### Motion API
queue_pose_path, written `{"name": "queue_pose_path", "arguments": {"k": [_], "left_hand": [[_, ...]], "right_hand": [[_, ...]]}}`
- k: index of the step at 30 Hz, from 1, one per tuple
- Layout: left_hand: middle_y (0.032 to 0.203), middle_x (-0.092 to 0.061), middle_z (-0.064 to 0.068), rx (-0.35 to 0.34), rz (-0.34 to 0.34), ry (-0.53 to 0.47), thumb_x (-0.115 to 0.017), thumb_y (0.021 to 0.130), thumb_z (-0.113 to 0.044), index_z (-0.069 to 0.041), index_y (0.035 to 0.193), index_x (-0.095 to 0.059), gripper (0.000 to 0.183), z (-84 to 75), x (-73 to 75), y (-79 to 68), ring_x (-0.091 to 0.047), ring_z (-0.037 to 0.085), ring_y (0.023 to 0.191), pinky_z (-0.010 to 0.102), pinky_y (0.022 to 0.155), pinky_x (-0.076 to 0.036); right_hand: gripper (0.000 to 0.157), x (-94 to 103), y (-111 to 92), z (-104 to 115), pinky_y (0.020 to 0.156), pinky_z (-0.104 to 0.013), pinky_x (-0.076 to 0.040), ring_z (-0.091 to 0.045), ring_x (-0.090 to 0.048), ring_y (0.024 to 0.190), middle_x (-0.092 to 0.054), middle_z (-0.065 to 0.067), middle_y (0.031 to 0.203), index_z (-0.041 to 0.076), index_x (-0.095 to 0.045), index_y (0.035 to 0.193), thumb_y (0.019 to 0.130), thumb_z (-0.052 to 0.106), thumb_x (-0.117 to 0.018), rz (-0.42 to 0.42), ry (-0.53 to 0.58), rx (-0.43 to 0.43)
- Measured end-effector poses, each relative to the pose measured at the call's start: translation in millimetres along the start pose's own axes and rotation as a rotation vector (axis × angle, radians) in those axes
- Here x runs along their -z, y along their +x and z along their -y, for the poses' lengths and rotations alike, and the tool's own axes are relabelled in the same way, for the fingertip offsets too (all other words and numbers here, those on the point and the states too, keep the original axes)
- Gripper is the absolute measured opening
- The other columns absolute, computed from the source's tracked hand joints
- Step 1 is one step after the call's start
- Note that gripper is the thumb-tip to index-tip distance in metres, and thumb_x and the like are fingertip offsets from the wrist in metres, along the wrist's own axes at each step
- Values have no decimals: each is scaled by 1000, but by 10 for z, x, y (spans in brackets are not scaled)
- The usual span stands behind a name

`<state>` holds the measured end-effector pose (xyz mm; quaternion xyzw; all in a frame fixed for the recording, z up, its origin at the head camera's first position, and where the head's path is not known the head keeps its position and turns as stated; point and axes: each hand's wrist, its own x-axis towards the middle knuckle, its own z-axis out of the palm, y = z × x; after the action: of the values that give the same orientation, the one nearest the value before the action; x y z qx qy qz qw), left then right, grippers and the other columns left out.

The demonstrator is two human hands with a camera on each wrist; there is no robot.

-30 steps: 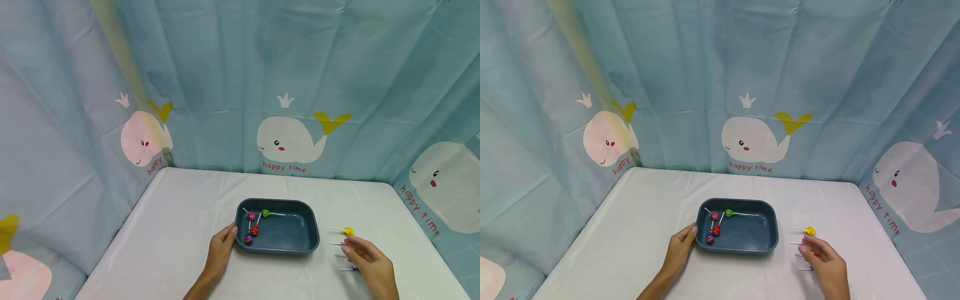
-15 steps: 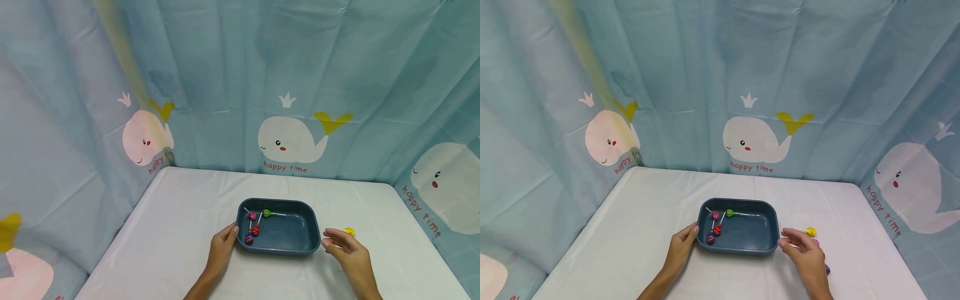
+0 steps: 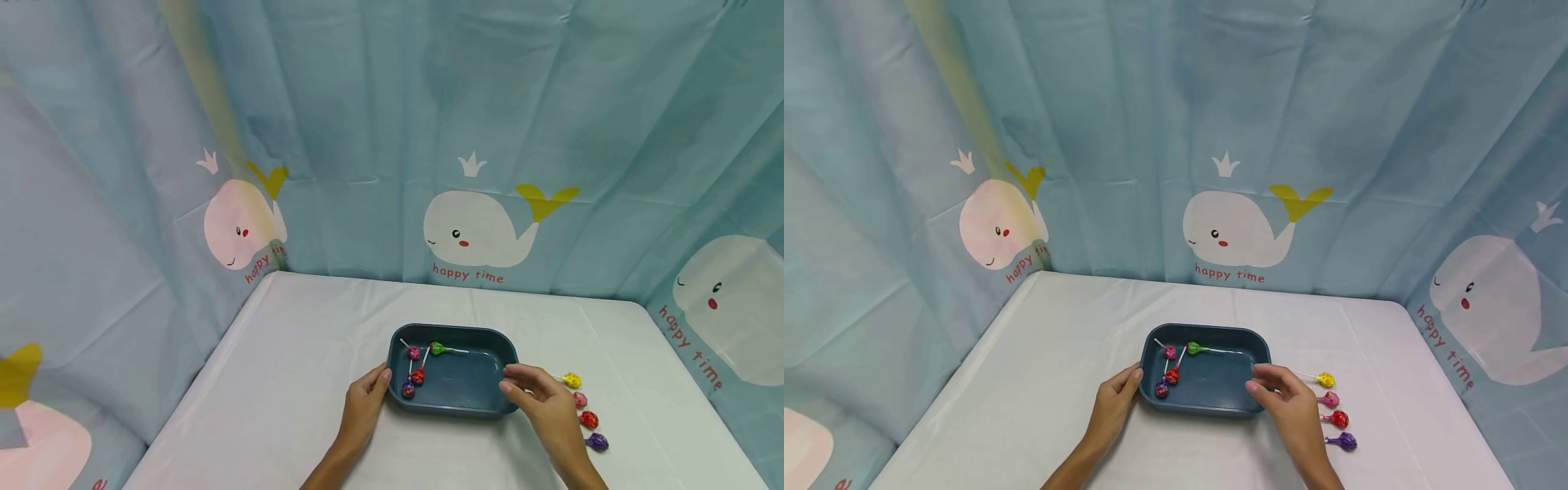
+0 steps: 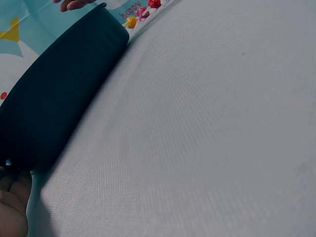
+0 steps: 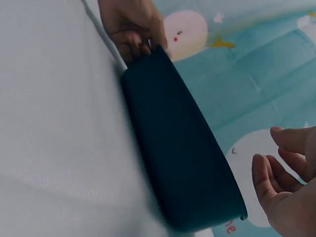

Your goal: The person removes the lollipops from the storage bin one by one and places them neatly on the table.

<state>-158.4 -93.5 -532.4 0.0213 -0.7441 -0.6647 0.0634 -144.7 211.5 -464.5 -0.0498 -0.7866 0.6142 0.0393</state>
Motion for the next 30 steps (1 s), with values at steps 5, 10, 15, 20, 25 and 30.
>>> {"name": "queue_pose_path", "arguments": {"k": [5,10,15,20,25,30], "left_hand": [[149,-62,17,-2,0,-6,-59,110,-33,5,145,-60,51,10,-3,4,-52,31,146,45,122,-40],[149,-61,16,1,4,-13,-59,111,-33,4,146,-60,51,16,-10,5,-51,31,147,45,122,-41],[148,-62,17,-6,-3,-2,-59,110,-33,5,144,-61,51,23,-2,5,-52,32,146,46,121,-41],[148,-62,17,0,-6,-1,-59,111,-31,6,144,-61,50,18,-3,5,-52,32,146,46,122,-40],[148,-62,18,2,-5,1,-59,111,-30,6,145,-60,50,15,-10,3,-52,32,146,47,122,-40],[148,-63,17,1,-5,5,-58,111,-30,5,145,-60,49,13,-11,3,-52,31,146,45,121,-41]], "right_hand": [[45,-93,22,25,91,-12,-57,-6,-71,105,-72,-13,130,7,-71,131,95,32,-82,10,-18,33],[39,-155,69,41,90,-10,-57,-4,-70,103,-73,-14,129,6,-71,131,97,23,-81,29,-11,68],[39,-240,103,60,91,-11,-56,-5,-70,106,-74,-12,129,9,-72,130,97,26,-81,45,-11,77],[42,-326,154,59,94,-15,-58,-9,-70,109,-73,-11,129,12,-72,129,94,32,-83,75,-5,89],[43,-391,215,50,95,-18,-57,-12,-70,110,-73,-6,129,17,-72,128,93,38,-84,90,-47,113],[45,-454,271,51,102,-27,-54,-12,-69,111,-74,-4,129,20,-73,130,93,43,-83,98,-122,105]]}}
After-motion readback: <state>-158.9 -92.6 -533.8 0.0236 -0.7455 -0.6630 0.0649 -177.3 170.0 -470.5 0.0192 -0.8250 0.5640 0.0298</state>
